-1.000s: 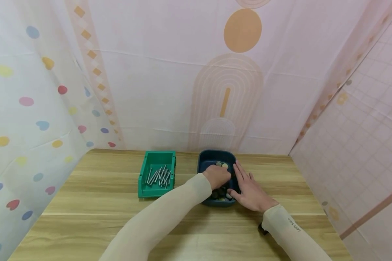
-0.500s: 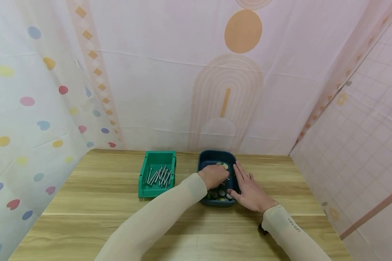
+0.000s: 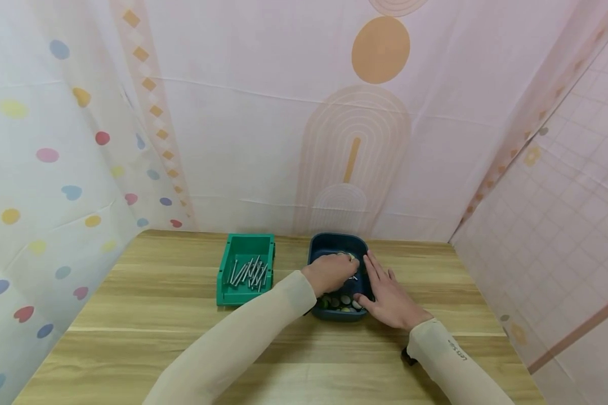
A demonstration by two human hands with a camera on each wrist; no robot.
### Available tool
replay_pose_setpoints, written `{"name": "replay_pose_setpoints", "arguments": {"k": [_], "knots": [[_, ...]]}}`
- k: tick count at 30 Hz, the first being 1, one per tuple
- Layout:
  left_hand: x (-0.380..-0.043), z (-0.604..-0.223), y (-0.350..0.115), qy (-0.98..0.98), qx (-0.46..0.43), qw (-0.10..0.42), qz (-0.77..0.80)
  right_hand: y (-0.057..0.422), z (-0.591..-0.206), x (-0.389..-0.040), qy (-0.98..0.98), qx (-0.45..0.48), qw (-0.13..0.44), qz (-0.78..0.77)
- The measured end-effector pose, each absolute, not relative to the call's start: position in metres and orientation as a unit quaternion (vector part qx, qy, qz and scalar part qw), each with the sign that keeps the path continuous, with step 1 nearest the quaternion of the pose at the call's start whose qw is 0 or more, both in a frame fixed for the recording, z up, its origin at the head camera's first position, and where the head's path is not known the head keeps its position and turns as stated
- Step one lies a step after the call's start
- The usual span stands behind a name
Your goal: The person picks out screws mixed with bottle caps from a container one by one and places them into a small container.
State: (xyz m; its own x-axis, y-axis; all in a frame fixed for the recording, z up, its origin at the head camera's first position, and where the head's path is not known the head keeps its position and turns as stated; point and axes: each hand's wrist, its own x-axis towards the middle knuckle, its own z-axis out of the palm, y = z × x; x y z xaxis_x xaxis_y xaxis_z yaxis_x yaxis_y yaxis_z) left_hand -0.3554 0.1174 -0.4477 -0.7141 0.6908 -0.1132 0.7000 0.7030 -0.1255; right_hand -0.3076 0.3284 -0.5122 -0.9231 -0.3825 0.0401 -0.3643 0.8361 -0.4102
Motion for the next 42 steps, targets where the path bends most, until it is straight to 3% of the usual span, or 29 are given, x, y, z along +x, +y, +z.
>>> {"name": "replay_pose_setpoints", "arguments": {"k": [17, 29, 42], "knots": [[-0.353, -0.45, 0.097, 0.915, 0.383, 0.047, 0.116, 0.332, -0.515, -0.311, 0.958, -0.199, 0.012, -0.205], [-0.352, -0.454, 0.071, 0.887, 0.398, -0.006, 0.233, 0.335, -0.513, -0.31, 0.959, -0.197, 0.002, -0.202], [-0.344, -0.452, 0.05, 0.884, 0.332, 0.01, 0.328, 0.339, -0.511, -0.312, 0.962, -0.184, 0.009, -0.202]]}}
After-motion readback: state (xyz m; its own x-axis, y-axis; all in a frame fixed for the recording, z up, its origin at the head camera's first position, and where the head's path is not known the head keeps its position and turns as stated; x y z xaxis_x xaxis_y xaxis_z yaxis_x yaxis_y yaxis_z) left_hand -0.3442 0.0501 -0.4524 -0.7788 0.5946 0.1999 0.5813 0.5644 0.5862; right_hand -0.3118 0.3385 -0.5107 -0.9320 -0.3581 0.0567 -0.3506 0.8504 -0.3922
